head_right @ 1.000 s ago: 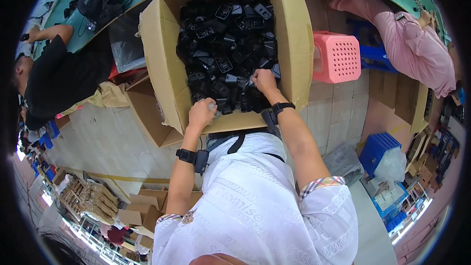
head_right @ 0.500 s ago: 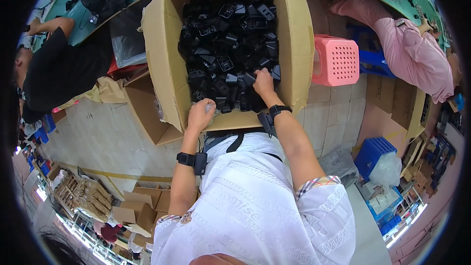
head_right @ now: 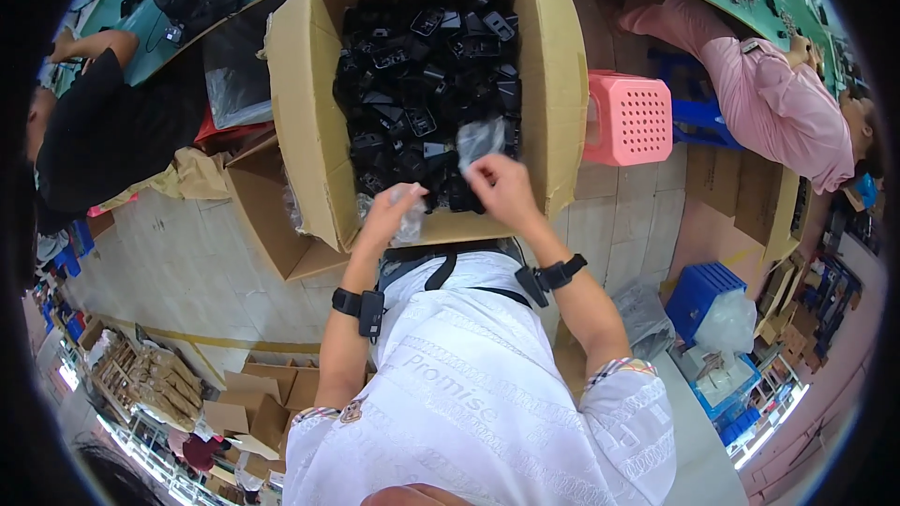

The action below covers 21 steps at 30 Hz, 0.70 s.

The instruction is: The person fits a circuit board into a black plastic housing and places it into a cardboard box. They then remove newspaper and plastic bags from the box and sort through the remaining housings by hand.

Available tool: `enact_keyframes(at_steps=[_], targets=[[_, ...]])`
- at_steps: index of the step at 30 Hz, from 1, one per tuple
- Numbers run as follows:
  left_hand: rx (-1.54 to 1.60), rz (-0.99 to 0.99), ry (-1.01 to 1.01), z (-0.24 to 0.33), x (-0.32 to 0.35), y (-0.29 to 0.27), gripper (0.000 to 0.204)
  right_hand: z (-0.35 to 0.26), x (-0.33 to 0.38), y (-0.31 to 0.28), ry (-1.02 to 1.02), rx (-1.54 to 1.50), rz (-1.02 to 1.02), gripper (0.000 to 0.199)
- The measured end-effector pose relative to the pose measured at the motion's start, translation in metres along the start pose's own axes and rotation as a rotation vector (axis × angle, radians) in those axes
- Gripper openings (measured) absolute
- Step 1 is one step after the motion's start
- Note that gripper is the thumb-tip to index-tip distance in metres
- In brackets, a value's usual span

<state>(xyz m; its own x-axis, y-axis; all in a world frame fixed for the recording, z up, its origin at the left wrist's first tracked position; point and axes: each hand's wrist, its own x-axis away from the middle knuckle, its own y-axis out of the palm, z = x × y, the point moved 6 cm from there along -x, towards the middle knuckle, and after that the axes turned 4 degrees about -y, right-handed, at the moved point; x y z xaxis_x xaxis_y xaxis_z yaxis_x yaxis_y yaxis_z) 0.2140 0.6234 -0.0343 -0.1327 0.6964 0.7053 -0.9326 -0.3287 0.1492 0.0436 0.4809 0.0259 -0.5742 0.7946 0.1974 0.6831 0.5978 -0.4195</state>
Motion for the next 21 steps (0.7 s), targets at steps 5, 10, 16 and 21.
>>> enact_keyframes(at_steps=[5, 10, 16, 21], targets=[[0.132, -0.129, -0.208, -0.02, -0.019, 0.034, 0.033, -0.029, 0.015, 0.044, -0.341, 0.18, -0.247, 0.008], [-0.459, 0.216, 0.172, 0.011, -0.011, 0.008, 0.03, -0.006, 0.002, 0.035, -0.096, 0.023, -0.295, 0.015], [-0.458, 0.523, 0.36, 0.022, 0.0, -0.035, 0.023, 0.127, -0.054, 0.043, 0.114, 0.734, -0.164, 0.022], [-0.39, 0.518, 0.443, 0.043, 0.021, -0.037, 0.014, 0.139, -0.069, 0.048, 0.47, 0.753, -0.285, 0.032]])
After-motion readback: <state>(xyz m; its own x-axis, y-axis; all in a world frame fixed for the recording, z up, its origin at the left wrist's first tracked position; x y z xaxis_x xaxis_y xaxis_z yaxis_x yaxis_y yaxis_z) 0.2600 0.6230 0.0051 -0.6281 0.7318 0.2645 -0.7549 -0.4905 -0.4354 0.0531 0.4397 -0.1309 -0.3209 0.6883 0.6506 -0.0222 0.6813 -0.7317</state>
